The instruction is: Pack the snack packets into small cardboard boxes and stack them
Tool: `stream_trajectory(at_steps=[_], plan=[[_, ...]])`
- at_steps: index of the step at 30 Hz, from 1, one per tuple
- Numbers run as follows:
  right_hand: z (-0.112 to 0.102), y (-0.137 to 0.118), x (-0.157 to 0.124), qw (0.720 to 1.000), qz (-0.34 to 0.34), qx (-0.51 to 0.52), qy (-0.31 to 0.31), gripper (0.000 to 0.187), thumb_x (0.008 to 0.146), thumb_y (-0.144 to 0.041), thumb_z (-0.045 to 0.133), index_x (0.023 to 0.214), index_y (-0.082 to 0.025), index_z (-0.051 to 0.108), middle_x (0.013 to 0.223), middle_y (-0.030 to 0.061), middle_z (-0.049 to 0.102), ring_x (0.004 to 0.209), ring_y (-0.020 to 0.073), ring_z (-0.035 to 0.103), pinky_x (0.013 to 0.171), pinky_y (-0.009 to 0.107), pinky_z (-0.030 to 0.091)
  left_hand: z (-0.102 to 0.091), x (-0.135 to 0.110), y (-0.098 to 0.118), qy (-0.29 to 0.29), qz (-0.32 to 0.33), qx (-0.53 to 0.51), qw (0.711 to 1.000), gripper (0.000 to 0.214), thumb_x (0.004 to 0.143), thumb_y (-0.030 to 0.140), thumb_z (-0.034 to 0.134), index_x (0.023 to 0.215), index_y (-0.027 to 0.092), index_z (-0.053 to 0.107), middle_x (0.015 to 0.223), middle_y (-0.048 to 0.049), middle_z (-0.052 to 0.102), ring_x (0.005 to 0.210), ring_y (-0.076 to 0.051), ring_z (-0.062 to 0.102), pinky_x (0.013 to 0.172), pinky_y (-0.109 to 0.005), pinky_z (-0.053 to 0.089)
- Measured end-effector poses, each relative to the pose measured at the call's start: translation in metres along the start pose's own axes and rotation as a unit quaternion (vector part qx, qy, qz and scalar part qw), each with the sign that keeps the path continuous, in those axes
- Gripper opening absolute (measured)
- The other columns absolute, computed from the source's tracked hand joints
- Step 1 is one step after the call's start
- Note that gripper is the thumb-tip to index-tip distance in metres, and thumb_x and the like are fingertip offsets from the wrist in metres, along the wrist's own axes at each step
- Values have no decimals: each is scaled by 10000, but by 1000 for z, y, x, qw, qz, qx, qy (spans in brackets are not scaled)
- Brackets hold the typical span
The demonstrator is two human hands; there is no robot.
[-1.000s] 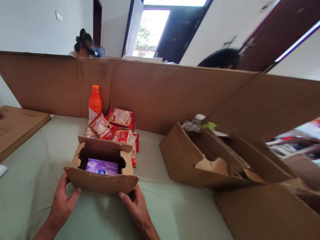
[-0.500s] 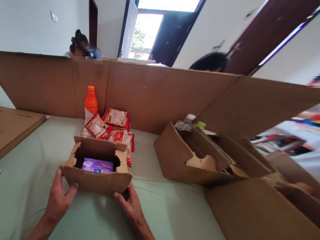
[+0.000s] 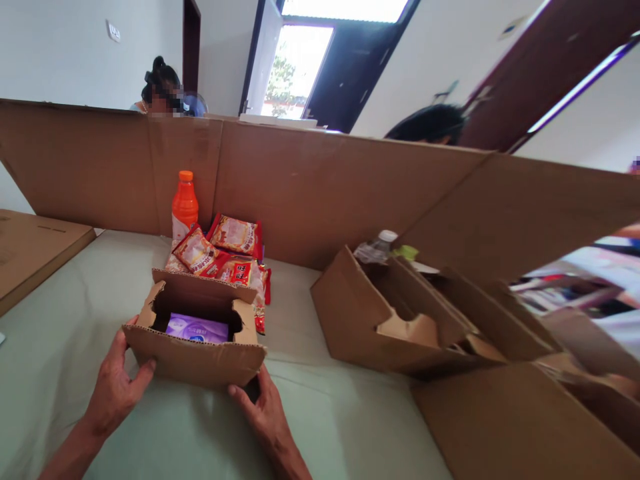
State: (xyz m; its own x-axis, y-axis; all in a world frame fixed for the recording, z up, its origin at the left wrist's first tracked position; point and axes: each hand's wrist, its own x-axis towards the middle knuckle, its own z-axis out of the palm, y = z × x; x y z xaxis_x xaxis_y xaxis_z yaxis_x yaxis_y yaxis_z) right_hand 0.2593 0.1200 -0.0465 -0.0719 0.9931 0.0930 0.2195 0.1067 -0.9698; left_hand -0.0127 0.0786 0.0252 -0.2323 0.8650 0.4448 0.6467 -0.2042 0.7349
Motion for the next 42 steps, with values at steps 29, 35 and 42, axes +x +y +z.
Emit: stream_trajectory(at_steps=[29,35,42], plan=[[-3,-6,-3,996,-43,-73,-18,489,772,-583,692,1062,-190,675,993,134,752,927,336,707,844,440,587,-5,-1,-6,-25,38,44,998,666,888,264,587,1507,202,351,1430,-159,567,1316,-310,571,1098,-494,484],[-3,-10,-3,993,-68,-91,-26,508,784,-537,691,1147,-183,659,1064,135,747,974,336,704,859,428,588,-7,-4,-5,-26,20,35,999,673,863,244,602,1495,207,372,1407,-150,580,1317,-315,563,1103,-504,474],[-1,-11,-4,996,-53,-62,-29,528,785,-580,691,1123,-175,658,1075,143,750,989,341,704,883,446,582,-8,1,1,-8,46,25,999,614,901,292,589,1468,181,383,1437,-175,537,1325,-314,550,1107,-505,465]])
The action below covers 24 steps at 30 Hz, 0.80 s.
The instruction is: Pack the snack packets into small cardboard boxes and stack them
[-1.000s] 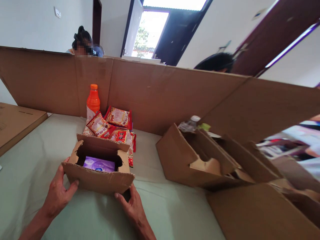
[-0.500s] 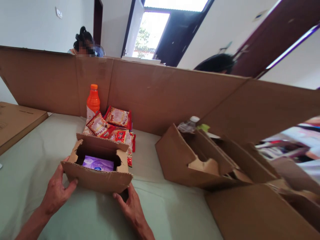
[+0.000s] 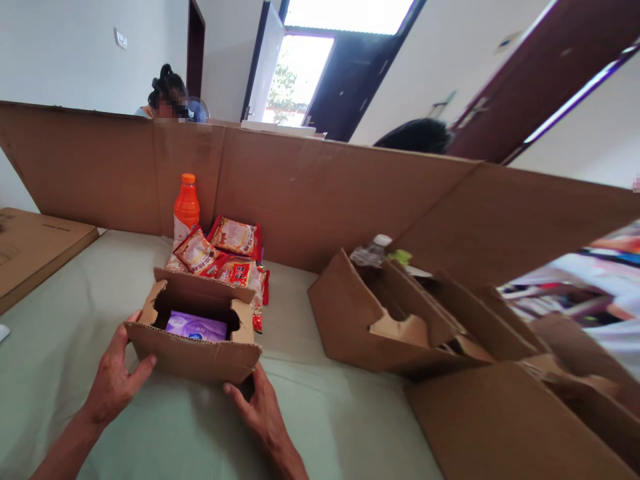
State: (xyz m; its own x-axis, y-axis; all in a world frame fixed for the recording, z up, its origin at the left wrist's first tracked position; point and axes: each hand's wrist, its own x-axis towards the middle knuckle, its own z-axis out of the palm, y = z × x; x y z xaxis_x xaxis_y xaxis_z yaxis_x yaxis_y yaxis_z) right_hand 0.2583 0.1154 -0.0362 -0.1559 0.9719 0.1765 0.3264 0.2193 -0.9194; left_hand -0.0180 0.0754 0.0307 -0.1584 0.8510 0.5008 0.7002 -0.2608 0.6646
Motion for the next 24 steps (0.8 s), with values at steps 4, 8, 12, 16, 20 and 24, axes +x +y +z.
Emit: stream_trajectory(at_steps=[4,8,12,16,20,24], plan=[[0,0,0,1000,19,13,13,555,761,-660,689,1047,-184,683,1041,137,758,966,343,705,861,443,584,-1,2,2,5,-11,-10,1000,556,894,296,594,1421,195,446,1352,-142,608,1238,-291,615,1052,-459,512],[4,1,-5,999,36,26,20,617,749,-712,672,1058,-179,702,1036,141,764,964,349,705,824,429,589,-10,-1,3,5,-6,-10,1000,521,886,292,598,1386,205,481,1283,-125,648,1121,-262,669,939,-395,572],[14,-6,-11,998,36,49,-16,561,788,-672,665,1048,-178,716,1023,135,766,939,337,707,801,410,589,-34,-4,0,-6,26,26,999,554,881,294,604,1419,242,482,1304,-112,628,1151,-264,655,946,-389,571],[31,-28,-2,996,0,20,-88,478,808,-598,682,1026,-175,725,957,120,763,830,301,700,741,386,585,-67,-11,-11,4,34,83,996,495,886,365,622,1367,270,552,1297,-97,624,1193,-290,635,989,-431,547],[51,-45,12,991,-51,4,-125,478,835,-541,668,1156,-187,691,1129,129,732,982,306,689,858,401,575,-93,-24,-24,23,-13,113,993,503,899,415,615,1379,282,545,1350,-98,600,1243,-317,606,1018,-478,524],[67,-39,12,995,-52,-17,-85,551,825,-552,680,1222,-171,648,1251,159,686,1190,345,621,1032,465,499,-103,-27,-31,15,-37,94,995,504,910,406,615,1394,291,531,1467,-109,511,1342,-328,533,1080,-506,481]])
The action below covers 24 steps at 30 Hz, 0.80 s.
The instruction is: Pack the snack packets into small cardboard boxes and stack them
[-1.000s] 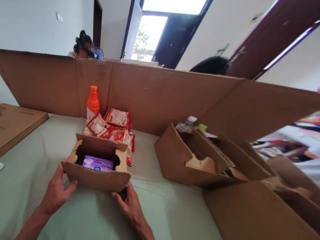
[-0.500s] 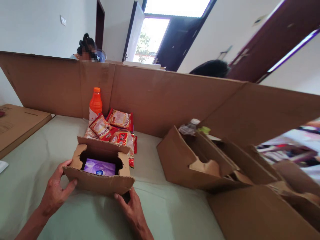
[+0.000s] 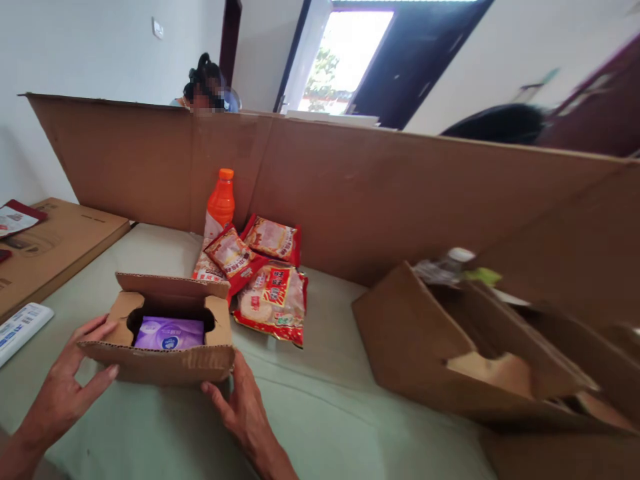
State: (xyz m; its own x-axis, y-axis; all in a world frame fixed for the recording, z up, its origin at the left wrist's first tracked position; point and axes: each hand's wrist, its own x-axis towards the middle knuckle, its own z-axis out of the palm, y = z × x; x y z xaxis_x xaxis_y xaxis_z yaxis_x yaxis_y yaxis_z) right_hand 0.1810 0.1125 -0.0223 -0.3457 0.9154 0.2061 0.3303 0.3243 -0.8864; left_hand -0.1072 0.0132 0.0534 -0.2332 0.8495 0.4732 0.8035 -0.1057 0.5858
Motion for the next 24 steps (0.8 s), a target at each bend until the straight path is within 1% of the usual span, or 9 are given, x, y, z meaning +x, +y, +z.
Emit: stream_trajectory(at_steps=[3,8,11,12,15,17,19,21,24], plan=[[3,7,-5,1000,13,-13,20,562,827,-557,682,1232,-170,638,1251,161,688,1206,352,617,1036,466,501,0,8,-3,-16,-18,-35,999,547,901,411,622,1422,284,511,1540,-126,431,1407,-347,464,1121,-533,443],[2,8,-4,998,8,-62,32,633,846,-547,668,1347,-172,570,1315,153,665,1197,348,633,988,466,539,4,18,-6,-99,-35,-89,990,615,879,372,651,1462,295,473,1600,-127,341,1473,-372,368,1162,-569,385],[0,3,8,997,-6,-68,46,636,846,-595,657,1322,-179,587,1292,154,676,1212,357,626,974,472,550,4,20,-9,-110,-34,-106,988,622,885,363,651,1471,330,444,1616,-117,302,1481,-367,355,1159,-583,382],[-2,0,14,997,-18,-64,49,664,846,-614,651,1348,-186,572,1303,154,669,1235,359,611,990,478,541,3,21,-10,-111,-29,-110,987,608,890,371,648,1464,343,449,1618,-112,297,1479,-365,359,1154,-582,391],[-12,-12,37,995,-60,-60,44,813,856,-648,635,1509,-213,420,1441,151,572,1355,355,513,1080,504,476,-1,25,-12,-113,-6,-115,987,568,894,388,656,1433,366,479,1616,-97,295,1472,-362,373,1141,-564,420],[-20,-21,51,994,-84,-71,28,868,853,-675,629,1549,-226,367,1526,149,484,1423,359,432,1126,532,423,-3,29,-12,-111,10,-116,987,544,891,383,663,1409,372,498,1613,-89,297,1466,-355,383,1128,-544,443],[-26,-29,61,991,-97,-88,-11,836,847,-700,621,1514,-231,442,1568,153,426,1446,374,394,1129,552,410,-3,31,-12,-106,17,-114,988,513,892,371,659,1383,376,511,1612,-82,295,1459,-350,396,1111,-535,465],[-30,-34,66,989,-96,-103,-52,776,845,-707,618,1452,-231,534,1591,159,388,1445,392,389,1112,559,427,-3,32,-12,-99,19,-107,989,496,895,362,652,1370,378,513,1613,-82,292,1447,-350,412,1088,-538,485],[-35,-36,67,985,-93,-116,-87,749,854,-692,619,1451,-247,540,1621,156,329,1452,399,374,1103,570,433,-3,34,-12,-94,29,-98,990,490,890,373,652,1362,364,518,1617,-89,283,1440,-357,417,1086,-557,480]])
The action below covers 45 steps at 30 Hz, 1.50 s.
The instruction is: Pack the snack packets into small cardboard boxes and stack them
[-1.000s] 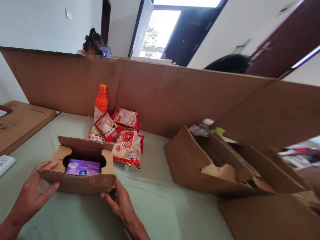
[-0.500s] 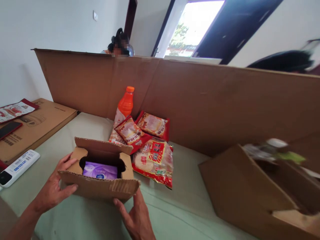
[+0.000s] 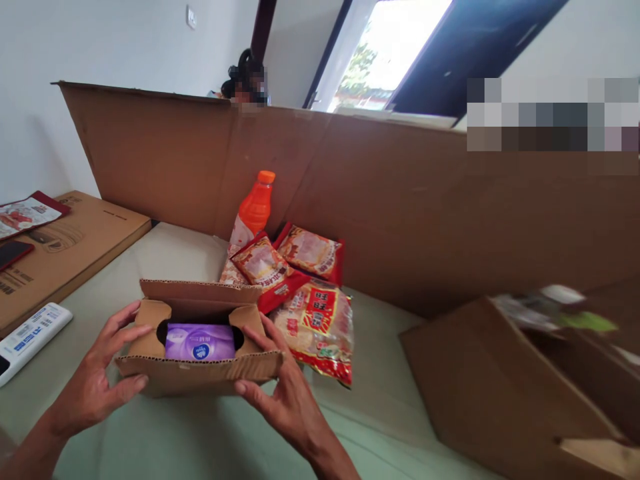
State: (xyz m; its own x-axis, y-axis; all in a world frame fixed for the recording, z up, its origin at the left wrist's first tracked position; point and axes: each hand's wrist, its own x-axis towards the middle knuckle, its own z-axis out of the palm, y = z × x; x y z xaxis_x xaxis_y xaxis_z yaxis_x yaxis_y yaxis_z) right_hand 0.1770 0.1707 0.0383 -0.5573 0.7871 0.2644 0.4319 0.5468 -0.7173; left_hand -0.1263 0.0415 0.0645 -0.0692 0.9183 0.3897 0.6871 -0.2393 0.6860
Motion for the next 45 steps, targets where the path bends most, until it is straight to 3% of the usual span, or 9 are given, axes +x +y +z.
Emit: stream_trajectory(at_steps=[6,10,13,17,21,27,32,39,45], plan=[[-29,-2,30,997,-66,-25,-35,701,814,-741,632,1330,-266,631,1682,118,160,1506,418,241,1147,620,342,-5,17,-1,18,15,12,1000,461,862,376,672,1310,318,583,1651,-90,213,1483,-377,337,1136,-587,406],[-42,-2,63,993,-79,-20,-85,659,755,-763,676,1171,-252,667,1455,157,520,1361,404,484,1059,592,458,-6,29,-6,12,7,5,1000,452,831,433,690,1251,279,623,1667,-103,176,1491,-408,313,1143,-594,391],[-32,-2,66,996,-79,-3,-52,637,794,-669,709,1264,-256,592,1281,123,642,1183,332,633,990,512,533,-3,28,-11,7,-6,-2,1000,458,810,433,711,1230,277,617,1625,-119,280,1475,-414,342,1147,-607,378],[-15,0,45,993,-101,19,55,846,881,-511,701,1571,-295,261,1378,122,612,1290,303,577,1083,522,467,5,18,-14,54,3,-52,997,612,823,420,725,1360,301,456,1549,-133,410,1437,-353,411,1164,-576,365],[-20,2,29,989,-147,-9,7,522,983,-485,560,1481,-352,478,1463,86,565,1369,295,510,1125,524,431,7,15,-16,57,-7,-75,996,848,853,453,703,1539,330,219,1469,-133,491,1321,-310,525,1129,-555,412],[-32,1,11,980,-147,-104,-89,820,876,-766,509,1566,-346,363,1675,94,220,1511,390,246,1168,625,306,-3,19,-19,-33,26,-27,999,413,915,460,608,1301,315,615,1541,-96,377,1409,-345,426,1150,-546,392],[-24,1,-4,986,-89,-111,-84,740,936,-668,512,1584,-396,282,1709,33,44,1529,370,185,1159,575,353,-8,16,-22,-81,27,-33,996,586,858,526,662,1393,319,546,1651,-109,204,1481,-393,326,1150,-582,377],[-25,15,2,982,-122,-107,-94,815,862,-531,693,1574,-397,319,1696,58,125,1491,406,278,1086,581,452,-14,11,-9,-113,1,-13,993,732,693,380,837,1365,313,557,1575,-120,256,1453,-392,367,1153,-561,389],[-18,14,46,979,-130,-102,-115,821,790,-283,706,1547,-356,398,1671,79,229,1475,365,343,1101,546,453,-15,12,-15,-46,-24,5,999,735,633,280,850,1327,289,609,1503,-118,341,1352,-365,479,1109,-533,461]])
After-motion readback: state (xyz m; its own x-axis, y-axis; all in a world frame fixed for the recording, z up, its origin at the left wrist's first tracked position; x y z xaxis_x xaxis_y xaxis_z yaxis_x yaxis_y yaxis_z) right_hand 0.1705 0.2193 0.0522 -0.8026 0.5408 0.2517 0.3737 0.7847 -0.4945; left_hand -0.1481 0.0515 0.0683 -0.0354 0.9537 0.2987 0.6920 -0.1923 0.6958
